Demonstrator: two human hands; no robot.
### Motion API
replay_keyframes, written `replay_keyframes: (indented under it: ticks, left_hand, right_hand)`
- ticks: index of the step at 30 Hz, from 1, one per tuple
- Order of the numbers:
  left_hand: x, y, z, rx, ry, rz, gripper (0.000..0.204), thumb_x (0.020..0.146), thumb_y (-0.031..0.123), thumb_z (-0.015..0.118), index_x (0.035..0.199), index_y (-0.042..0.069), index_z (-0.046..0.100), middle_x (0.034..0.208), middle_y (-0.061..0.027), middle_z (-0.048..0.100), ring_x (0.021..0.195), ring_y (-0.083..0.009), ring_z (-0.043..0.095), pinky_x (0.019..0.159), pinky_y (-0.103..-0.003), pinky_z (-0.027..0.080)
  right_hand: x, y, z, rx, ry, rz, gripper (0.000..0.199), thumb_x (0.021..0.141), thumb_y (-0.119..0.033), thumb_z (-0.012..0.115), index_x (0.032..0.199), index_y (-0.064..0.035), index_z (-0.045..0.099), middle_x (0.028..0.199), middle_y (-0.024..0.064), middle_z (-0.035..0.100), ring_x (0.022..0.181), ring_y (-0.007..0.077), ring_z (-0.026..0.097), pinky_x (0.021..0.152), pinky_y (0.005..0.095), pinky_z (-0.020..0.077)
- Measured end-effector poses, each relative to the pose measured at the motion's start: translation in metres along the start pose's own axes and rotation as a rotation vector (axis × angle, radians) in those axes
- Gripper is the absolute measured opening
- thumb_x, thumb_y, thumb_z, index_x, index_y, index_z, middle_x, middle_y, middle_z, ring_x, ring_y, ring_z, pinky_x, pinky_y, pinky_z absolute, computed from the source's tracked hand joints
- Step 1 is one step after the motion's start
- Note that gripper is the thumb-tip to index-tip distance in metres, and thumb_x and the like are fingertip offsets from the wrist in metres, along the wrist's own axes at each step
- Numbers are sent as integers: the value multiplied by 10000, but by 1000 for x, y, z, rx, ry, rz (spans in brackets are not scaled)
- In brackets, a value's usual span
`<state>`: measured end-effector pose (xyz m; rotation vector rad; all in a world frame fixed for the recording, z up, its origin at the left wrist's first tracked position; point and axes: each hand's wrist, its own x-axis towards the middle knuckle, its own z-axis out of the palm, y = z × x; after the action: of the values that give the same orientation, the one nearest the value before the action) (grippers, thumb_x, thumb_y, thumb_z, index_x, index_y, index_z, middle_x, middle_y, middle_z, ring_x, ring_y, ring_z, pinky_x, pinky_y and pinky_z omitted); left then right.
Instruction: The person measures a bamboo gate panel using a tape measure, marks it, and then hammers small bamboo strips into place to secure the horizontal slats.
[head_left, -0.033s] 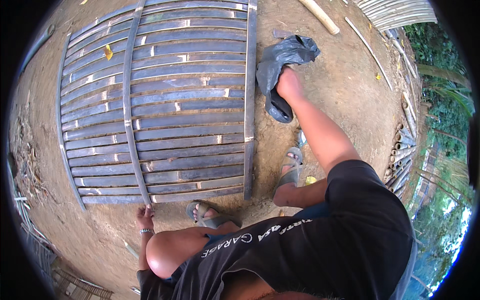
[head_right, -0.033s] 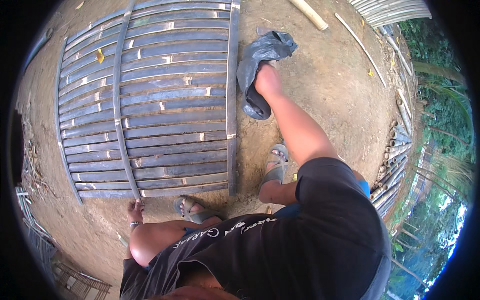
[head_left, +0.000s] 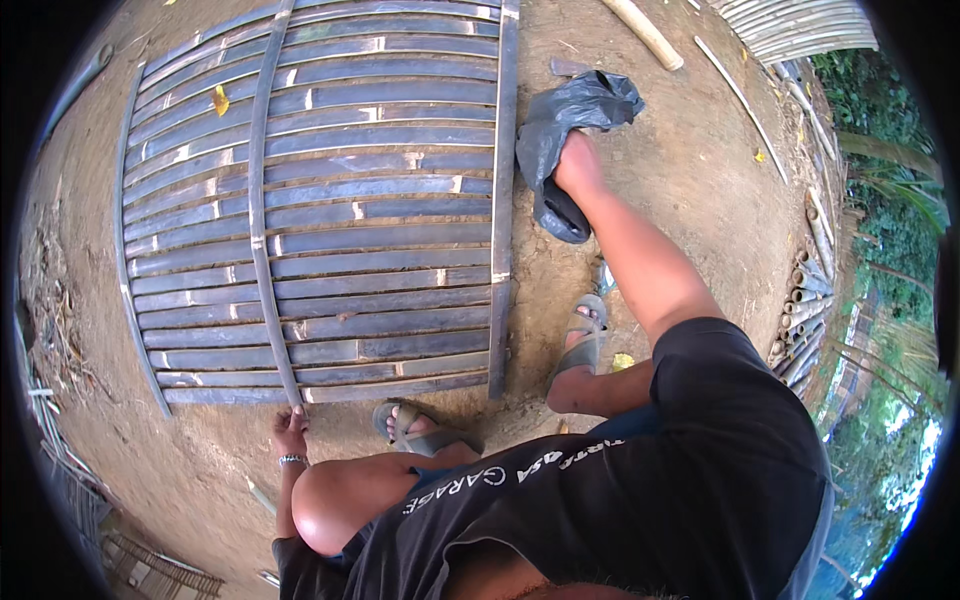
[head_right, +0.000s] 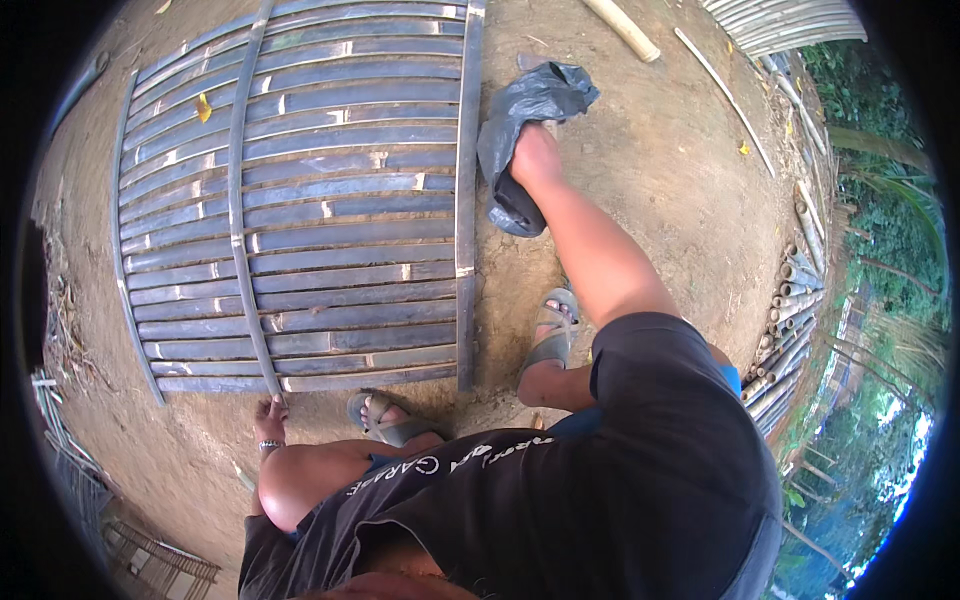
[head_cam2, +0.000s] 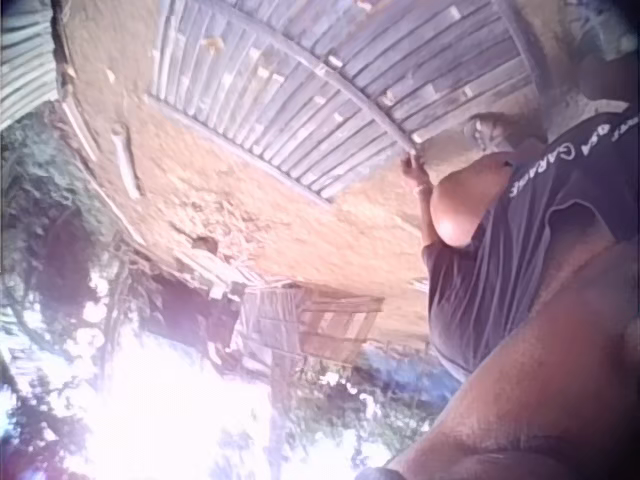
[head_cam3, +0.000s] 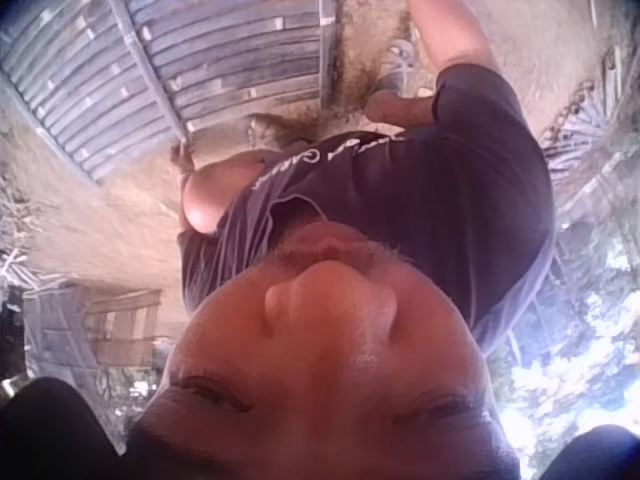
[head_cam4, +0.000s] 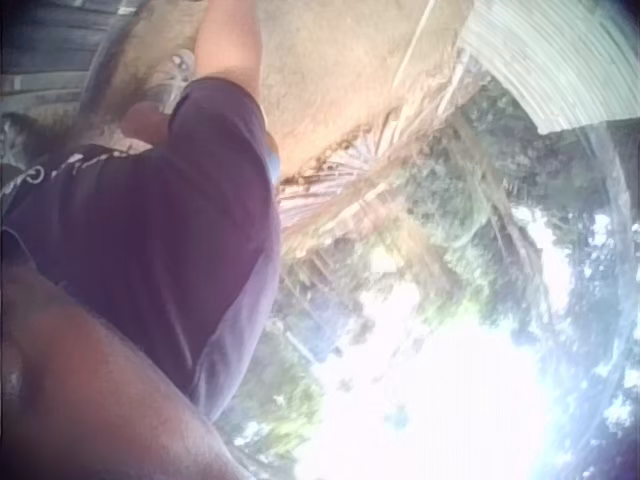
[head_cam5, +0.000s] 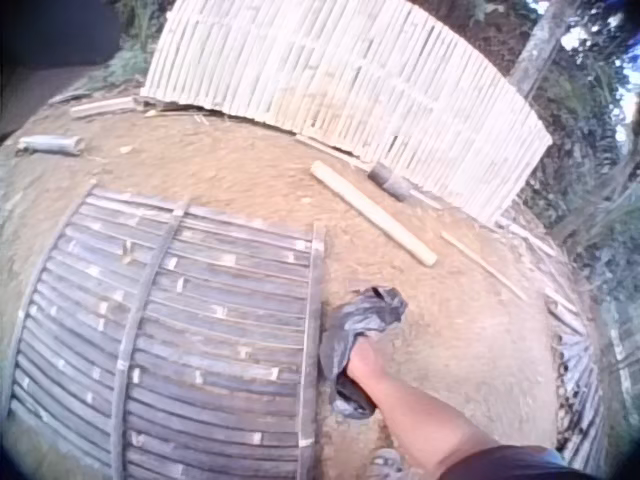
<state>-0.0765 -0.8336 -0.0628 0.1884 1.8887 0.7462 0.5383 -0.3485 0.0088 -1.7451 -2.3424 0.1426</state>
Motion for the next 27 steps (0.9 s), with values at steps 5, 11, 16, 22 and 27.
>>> replay_keyframes:
  ticks: [5,11,16,22,27]
  left_hand:
    - [24,-8,24,-2,-47,28,207,930,202,754,979,63,609,790,-13,687,621,-82,614,562,-233,484]
    - [-2,-2,1,-11,53,25,177,933,176,748,974,71,612,781,-2,677,629,-81,623,561,-222,477]
    - [-2,2,10,14,45,31,212,919,212,768,970,74,614,771,-1,674,632,-81,622,561,-228,478]
    - [2,1,17,-14,47,25,216,919,219,770,962,73,617,763,-1,674,606,-76,605,541,-224,464]
    - [-2,-1,5,3,56,43,221,924,221,768,961,60,621,766,-6,677,600,-73,603,531,-217,459]
  right_hand:
    - [14,96,77,-973,-262,-206,429,991,-348,481,1258,-64,661,1312,112,668,1185,319,637,977,410,499]
    - [35,26,57,-567,-480,184,370,955,-309,542,1176,-50,687,1263,142,681,1116,332,657,940,411,521]
    - [37,16,0,-397,-494,323,321,925,-276,593,1108,-39,709,1222,168,692,1058,342,675,910,412,540]
    - [26,76,-16,-338,-365,-266,249,874,-199,666,1055,-43,737,1078,158,739,902,345,713,780,423,576]
    - [39,42,-21,-110,-581,-105,297,880,-273,627,1152,-230,740,1299,2,673,1101,240,671,945,347,538]
